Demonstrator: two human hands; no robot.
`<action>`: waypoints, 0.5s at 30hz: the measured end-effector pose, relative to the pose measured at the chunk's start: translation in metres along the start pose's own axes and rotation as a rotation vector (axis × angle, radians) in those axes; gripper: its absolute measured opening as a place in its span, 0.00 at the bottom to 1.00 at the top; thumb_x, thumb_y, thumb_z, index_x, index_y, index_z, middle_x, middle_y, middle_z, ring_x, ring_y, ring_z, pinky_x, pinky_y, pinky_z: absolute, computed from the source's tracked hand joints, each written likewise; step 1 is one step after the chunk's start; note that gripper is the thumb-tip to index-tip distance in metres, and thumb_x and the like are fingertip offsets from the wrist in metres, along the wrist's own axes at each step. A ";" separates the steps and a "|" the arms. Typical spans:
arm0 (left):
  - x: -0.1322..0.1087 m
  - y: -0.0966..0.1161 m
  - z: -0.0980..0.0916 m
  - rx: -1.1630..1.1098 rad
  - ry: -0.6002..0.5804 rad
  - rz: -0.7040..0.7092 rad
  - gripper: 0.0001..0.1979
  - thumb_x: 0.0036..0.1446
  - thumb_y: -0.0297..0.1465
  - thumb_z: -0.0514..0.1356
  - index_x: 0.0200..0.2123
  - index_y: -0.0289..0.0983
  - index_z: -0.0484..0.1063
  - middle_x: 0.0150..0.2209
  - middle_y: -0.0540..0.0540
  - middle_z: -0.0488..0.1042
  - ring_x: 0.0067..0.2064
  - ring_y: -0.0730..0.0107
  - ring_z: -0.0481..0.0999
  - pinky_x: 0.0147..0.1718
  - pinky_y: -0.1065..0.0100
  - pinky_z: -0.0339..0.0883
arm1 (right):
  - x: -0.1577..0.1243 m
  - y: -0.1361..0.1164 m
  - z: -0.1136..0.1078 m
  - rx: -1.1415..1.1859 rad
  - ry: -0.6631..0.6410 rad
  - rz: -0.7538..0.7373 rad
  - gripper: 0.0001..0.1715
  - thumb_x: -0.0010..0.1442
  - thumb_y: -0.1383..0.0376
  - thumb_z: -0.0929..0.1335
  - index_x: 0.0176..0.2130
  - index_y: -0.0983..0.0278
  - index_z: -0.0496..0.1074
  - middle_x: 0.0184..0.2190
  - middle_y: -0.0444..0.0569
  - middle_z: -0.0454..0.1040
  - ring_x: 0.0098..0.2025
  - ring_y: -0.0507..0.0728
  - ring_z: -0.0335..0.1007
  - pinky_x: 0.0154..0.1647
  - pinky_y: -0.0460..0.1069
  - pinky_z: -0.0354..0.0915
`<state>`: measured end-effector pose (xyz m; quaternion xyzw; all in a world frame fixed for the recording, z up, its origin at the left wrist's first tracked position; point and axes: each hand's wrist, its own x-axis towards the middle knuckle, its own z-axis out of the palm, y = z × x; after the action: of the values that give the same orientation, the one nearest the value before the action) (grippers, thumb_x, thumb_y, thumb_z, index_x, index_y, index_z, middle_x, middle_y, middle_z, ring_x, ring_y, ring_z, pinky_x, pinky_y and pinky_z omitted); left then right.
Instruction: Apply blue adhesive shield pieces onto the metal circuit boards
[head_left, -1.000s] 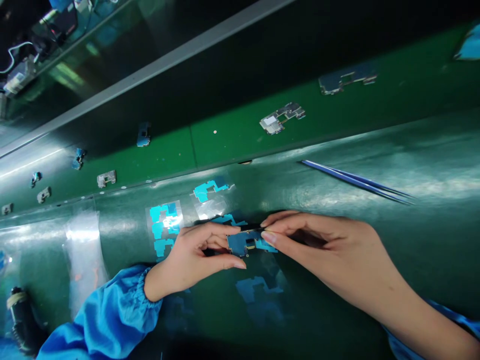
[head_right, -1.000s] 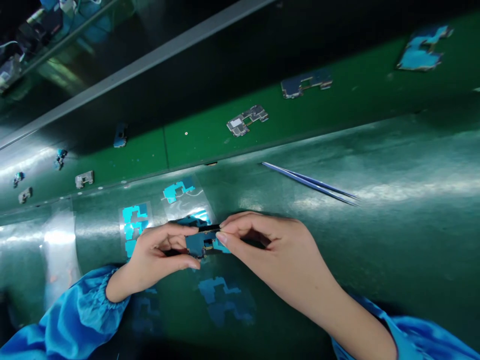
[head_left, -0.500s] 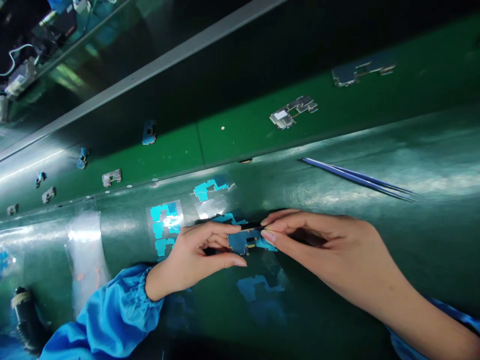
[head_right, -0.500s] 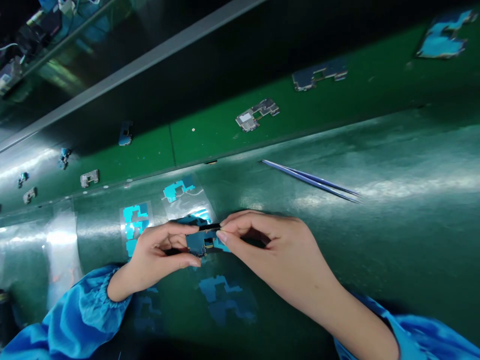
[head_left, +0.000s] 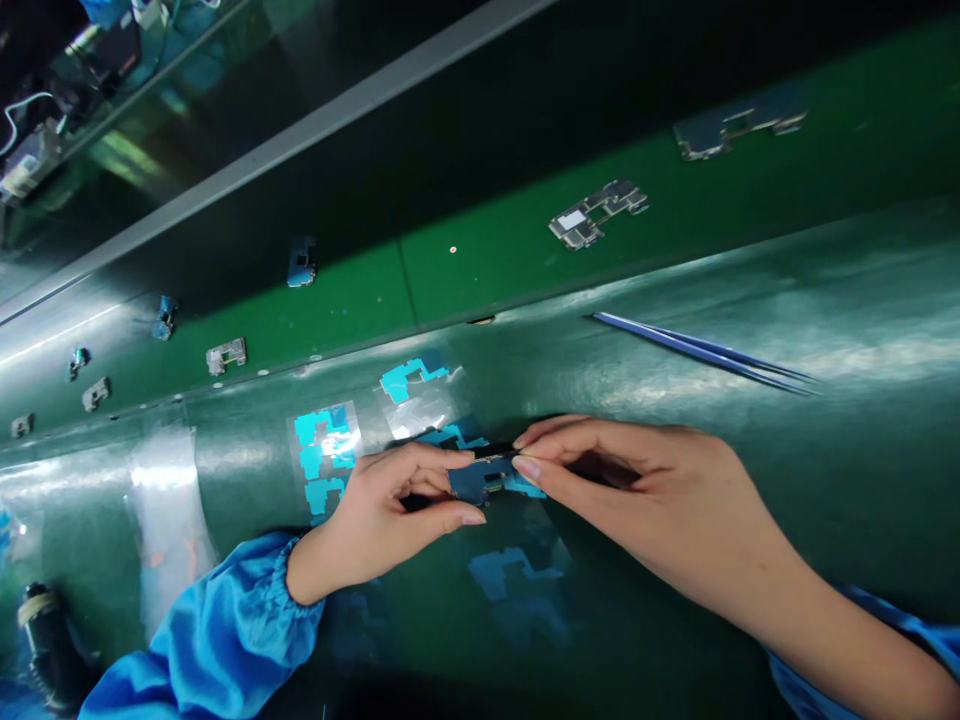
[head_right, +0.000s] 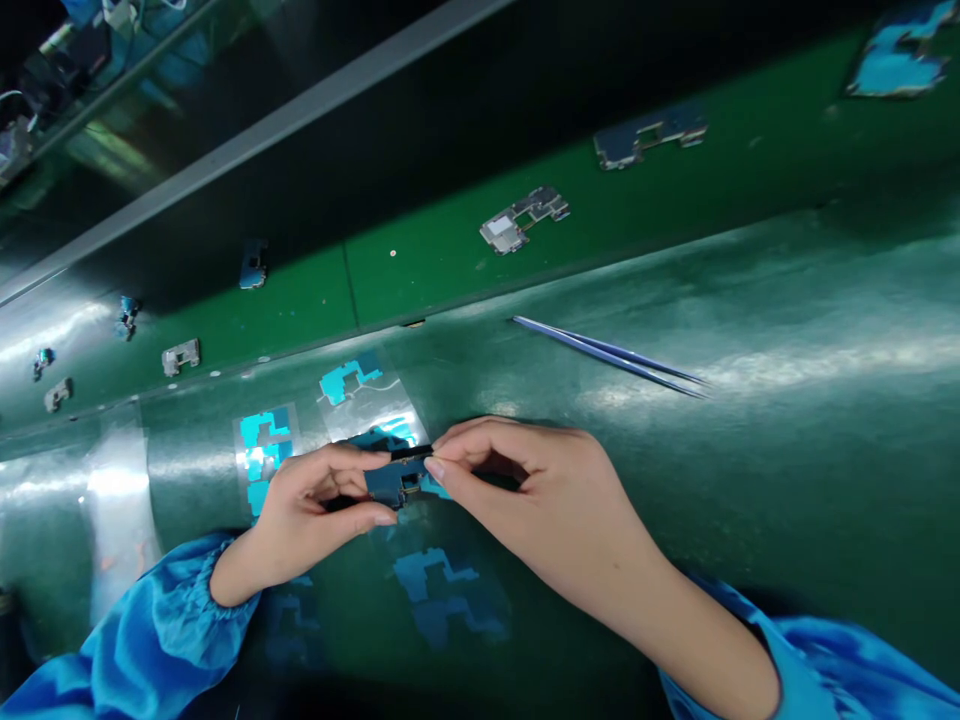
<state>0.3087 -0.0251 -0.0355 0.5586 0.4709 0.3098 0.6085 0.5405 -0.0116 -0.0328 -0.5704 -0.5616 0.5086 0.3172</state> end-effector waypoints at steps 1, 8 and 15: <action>0.000 0.000 0.000 0.011 0.004 0.004 0.19 0.53 0.29 0.73 0.48 0.37 0.77 0.33 0.48 0.82 0.33 0.73 0.83 0.35 0.73 0.81 | 0.000 0.000 0.000 -0.003 0.002 -0.001 0.08 0.59 0.61 0.73 0.27 0.56 0.79 0.32 0.41 0.83 0.28 0.53 0.77 0.27 0.46 0.70; 0.001 0.001 0.001 0.118 0.044 0.056 0.18 0.52 0.30 0.74 0.47 0.37 0.78 0.33 0.49 0.79 0.31 0.77 0.80 0.34 0.76 0.80 | 0.001 -0.003 0.001 -0.055 -0.001 -0.003 0.08 0.59 0.62 0.72 0.27 0.57 0.78 0.29 0.40 0.82 0.26 0.52 0.75 0.26 0.46 0.68; 0.000 0.000 0.000 0.137 0.048 0.078 0.19 0.51 0.28 0.74 0.47 0.37 0.79 0.34 0.49 0.79 0.31 0.77 0.80 0.35 0.77 0.80 | 0.002 -0.002 0.003 -0.061 0.034 -0.048 0.07 0.58 0.64 0.71 0.28 0.58 0.78 0.29 0.42 0.82 0.26 0.52 0.75 0.27 0.46 0.68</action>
<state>0.3090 -0.0248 -0.0353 0.6091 0.4832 0.3138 0.5450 0.5368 -0.0099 -0.0323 -0.5746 -0.5850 0.4737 0.3212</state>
